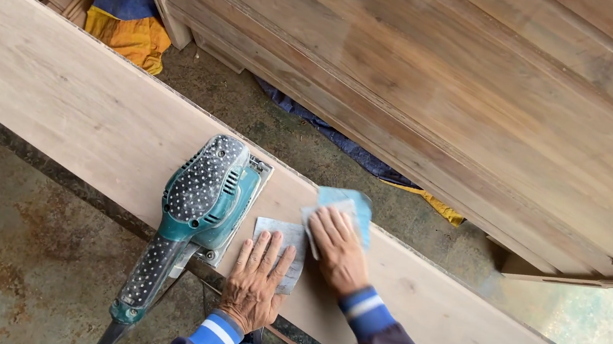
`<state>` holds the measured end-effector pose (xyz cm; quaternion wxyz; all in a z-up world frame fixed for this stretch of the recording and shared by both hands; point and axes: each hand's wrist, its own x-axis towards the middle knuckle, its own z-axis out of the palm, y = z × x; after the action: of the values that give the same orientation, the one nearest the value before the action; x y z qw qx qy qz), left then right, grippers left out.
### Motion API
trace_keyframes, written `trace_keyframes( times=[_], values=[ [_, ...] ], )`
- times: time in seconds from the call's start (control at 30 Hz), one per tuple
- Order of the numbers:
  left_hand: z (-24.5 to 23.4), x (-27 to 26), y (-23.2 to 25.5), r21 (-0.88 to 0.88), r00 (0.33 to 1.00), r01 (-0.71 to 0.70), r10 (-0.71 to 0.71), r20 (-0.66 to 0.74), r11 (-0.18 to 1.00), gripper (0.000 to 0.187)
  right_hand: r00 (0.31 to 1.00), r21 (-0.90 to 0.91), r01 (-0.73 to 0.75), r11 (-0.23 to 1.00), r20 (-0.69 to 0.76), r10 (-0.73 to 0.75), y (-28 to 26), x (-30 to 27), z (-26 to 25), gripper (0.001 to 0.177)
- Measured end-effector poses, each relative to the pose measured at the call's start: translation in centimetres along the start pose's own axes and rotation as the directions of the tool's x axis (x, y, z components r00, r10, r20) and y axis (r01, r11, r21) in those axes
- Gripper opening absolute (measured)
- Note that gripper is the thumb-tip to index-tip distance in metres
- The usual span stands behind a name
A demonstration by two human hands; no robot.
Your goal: Manually sanding a wooden plank with sandpaper using both hands.
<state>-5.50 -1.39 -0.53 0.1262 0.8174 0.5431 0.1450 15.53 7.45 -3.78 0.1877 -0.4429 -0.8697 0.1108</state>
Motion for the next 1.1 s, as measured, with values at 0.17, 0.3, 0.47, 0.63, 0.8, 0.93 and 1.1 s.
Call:
trace_keyframes(
  times=[0.17, 0.3, 0.47, 0.63, 0.8, 0.93, 1.1],
  values=[
    [0.0, 0.1, 0.2, 0.041, 1.000, -0.010, 0.010, 0.004, 0.999, 0.093, 0.999, -0.001, -0.001, 1.000, 0.049, 0.001, 1.3, -3.8, -4.2, 0.057],
    [0.4, 0.0, 0.0, -0.002, 0.998, -0.019, 0.019, -0.064, 1.000, 0.092, 0.962, -0.089, -0.263, 0.961, -0.092, 0.255, 2.6, -13.7, -8.5, 0.058],
    [1.0, 0.0, 0.0, 0.022, 1.000, 0.013, -0.013, 0.014, 1.000, 0.095, 0.935, -0.082, -0.342, 0.936, -0.129, 0.330, 0.7, -10.8, -3.0, 0.068],
    [1.2, -0.1, 0.0, 0.050, 0.999, 0.002, 0.001, -0.048, 0.999, 0.089, 0.983, 0.045, -0.181, 0.983, -0.008, 0.181, -2.1, -1.4, -0.7, 0.056],
    [0.8, -0.1, 0.2, 0.091, 0.999, 0.015, -0.012, -0.030, 0.996, 0.084, 0.957, -0.116, -0.272, 0.955, -0.134, 0.256, 3.5, -12.7, -5.8, 0.049],
    [0.5, 0.1, 0.2, 0.061, 0.998, -0.033, 0.036, -0.047, 0.998, 0.082, 0.828, -0.222, -0.555, 0.802, -0.246, 0.505, 3.4, -21.4, -12.3, 0.054],
    [0.2, 0.1, 0.8, 0.106, 0.999, 0.012, -0.008, -0.037, 0.994, 0.082, 0.265, 0.785, -0.555, 0.274, -0.145, 0.953, -0.3, -25.4, -16.6, 0.022]
  ],
)
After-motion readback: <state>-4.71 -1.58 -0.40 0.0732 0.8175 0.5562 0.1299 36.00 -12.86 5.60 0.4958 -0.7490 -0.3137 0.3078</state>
